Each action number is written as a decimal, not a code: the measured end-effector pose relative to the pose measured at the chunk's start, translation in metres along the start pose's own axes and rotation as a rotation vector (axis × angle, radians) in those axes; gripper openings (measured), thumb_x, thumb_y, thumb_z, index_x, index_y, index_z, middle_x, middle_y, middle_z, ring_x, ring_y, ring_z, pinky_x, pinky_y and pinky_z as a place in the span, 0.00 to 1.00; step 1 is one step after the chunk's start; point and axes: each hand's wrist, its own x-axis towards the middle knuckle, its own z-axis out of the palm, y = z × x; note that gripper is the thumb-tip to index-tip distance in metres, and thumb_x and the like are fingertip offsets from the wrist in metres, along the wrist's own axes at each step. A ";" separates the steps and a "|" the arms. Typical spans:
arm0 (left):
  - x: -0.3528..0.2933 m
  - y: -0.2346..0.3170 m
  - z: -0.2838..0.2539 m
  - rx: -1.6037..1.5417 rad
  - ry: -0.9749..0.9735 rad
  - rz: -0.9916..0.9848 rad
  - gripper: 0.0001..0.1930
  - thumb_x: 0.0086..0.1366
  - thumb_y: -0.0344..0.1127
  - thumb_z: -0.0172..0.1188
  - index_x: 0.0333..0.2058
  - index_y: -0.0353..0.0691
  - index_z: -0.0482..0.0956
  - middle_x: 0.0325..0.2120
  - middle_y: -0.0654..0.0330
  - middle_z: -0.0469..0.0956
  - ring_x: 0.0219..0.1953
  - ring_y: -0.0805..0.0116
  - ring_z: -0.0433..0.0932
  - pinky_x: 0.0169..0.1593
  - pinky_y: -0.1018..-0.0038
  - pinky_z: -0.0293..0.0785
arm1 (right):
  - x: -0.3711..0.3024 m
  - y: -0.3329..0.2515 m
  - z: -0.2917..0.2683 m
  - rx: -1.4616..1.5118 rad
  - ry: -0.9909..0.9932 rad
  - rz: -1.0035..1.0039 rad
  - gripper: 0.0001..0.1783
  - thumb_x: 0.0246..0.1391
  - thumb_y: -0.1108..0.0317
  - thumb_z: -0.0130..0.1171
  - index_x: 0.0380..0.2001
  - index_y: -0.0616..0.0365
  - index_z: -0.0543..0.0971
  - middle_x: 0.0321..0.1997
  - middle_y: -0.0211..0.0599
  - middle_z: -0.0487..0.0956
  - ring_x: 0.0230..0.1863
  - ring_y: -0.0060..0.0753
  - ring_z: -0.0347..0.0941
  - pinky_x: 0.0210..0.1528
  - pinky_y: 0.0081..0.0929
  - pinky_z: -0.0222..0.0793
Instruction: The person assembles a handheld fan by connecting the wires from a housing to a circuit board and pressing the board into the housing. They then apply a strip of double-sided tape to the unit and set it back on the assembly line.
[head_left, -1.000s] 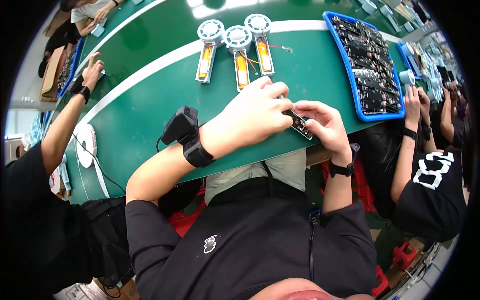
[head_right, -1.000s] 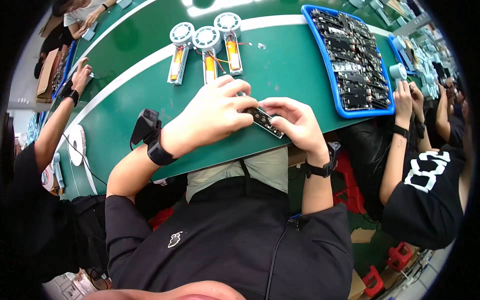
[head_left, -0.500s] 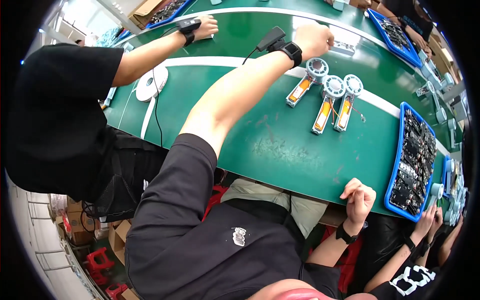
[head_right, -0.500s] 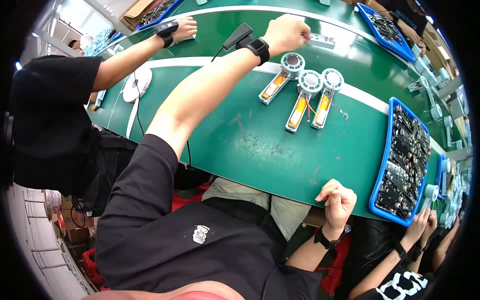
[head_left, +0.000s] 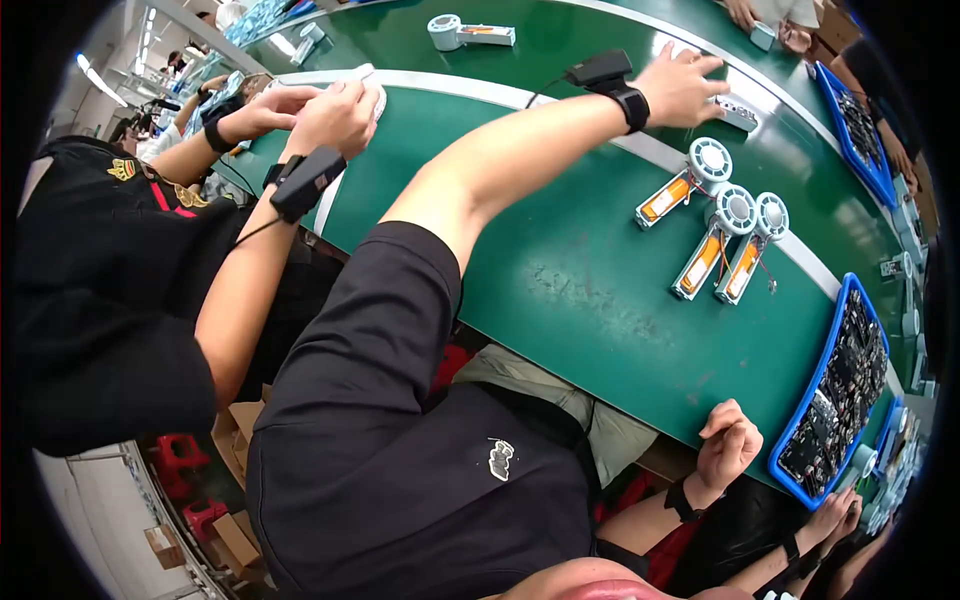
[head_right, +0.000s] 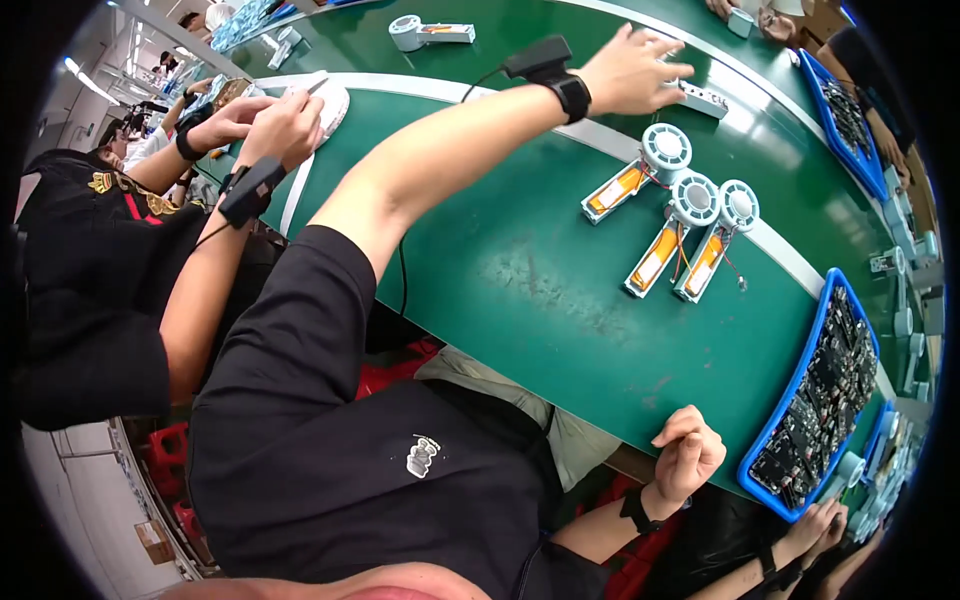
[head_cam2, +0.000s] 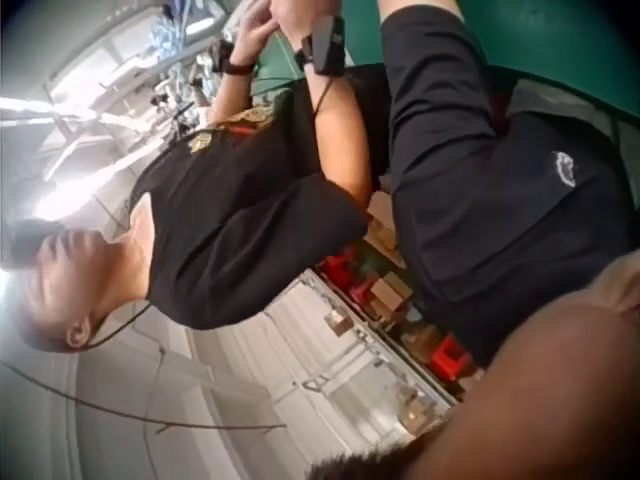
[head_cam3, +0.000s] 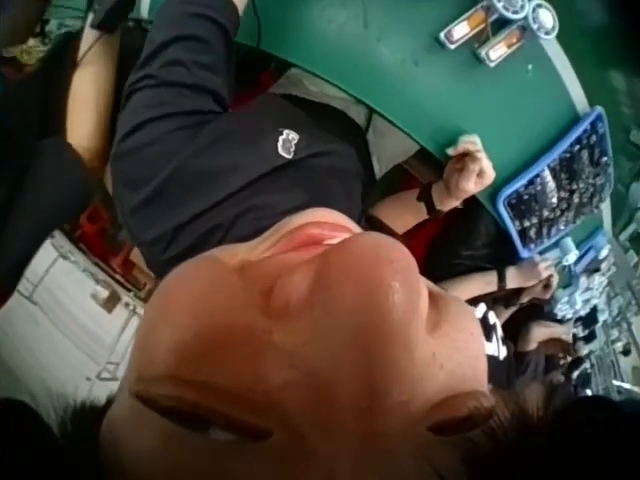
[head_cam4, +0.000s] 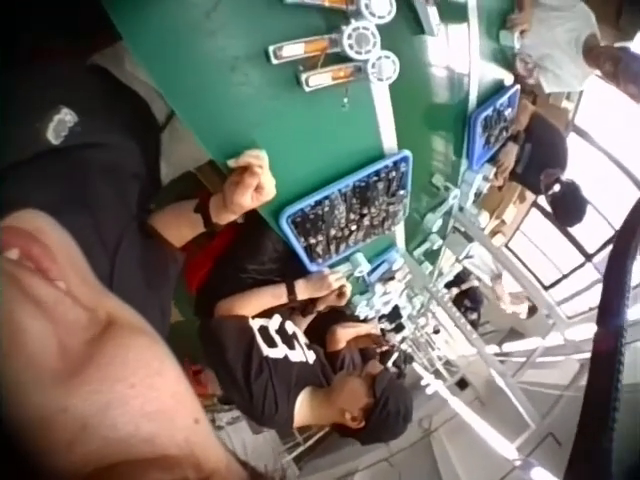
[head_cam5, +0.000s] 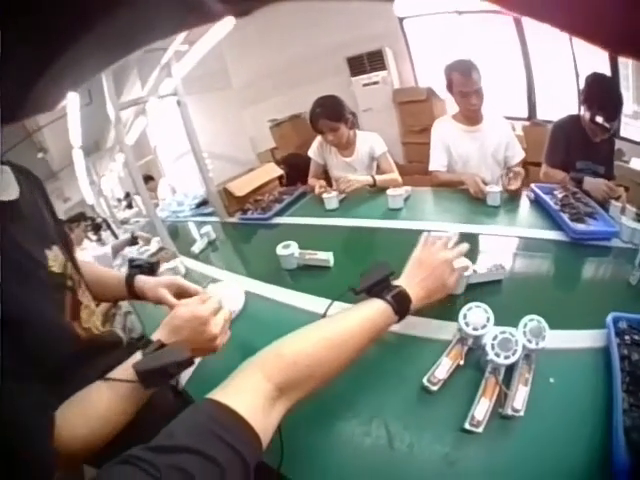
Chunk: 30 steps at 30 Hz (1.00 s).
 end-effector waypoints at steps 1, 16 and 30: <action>0.000 -0.020 0.001 -0.112 0.088 -0.024 0.15 0.61 0.49 0.63 0.43 0.53 0.85 0.50 0.54 0.81 0.52 0.52 0.80 0.56 0.50 0.72 | 0.004 0.000 -0.002 0.000 -0.007 0.008 0.30 0.71 0.57 0.51 0.14 0.62 0.70 0.18 0.38 0.75 0.24 0.28 0.63 0.26 0.26 0.54; -0.079 -0.152 0.017 0.434 -0.840 -0.924 0.28 0.69 0.54 0.49 0.66 0.57 0.68 0.68 0.49 0.63 0.71 0.46 0.58 0.63 0.22 0.48 | -0.004 -0.012 0.007 -0.046 0.124 0.164 0.21 0.66 0.66 0.53 0.18 0.62 0.77 0.19 0.29 0.77 0.19 0.17 0.62 0.23 0.21 0.55; 0.136 0.319 -0.092 -0.877 -0.342 -0.041 0.14 0.50 0.40 0.62 0.32 0.42 0.89 0.31 0.49 0.86 0.37 0.50 0.86 0.42 0.55 0.80 | -0.011 -0.007 -0.008 -0.061 0.036 0.074 0.26 0.67 0.71 0.51 0.11 0.60 0.68 0.14 0.34 0.72 0.18 0.24 0.62 0.22 0.24 0.52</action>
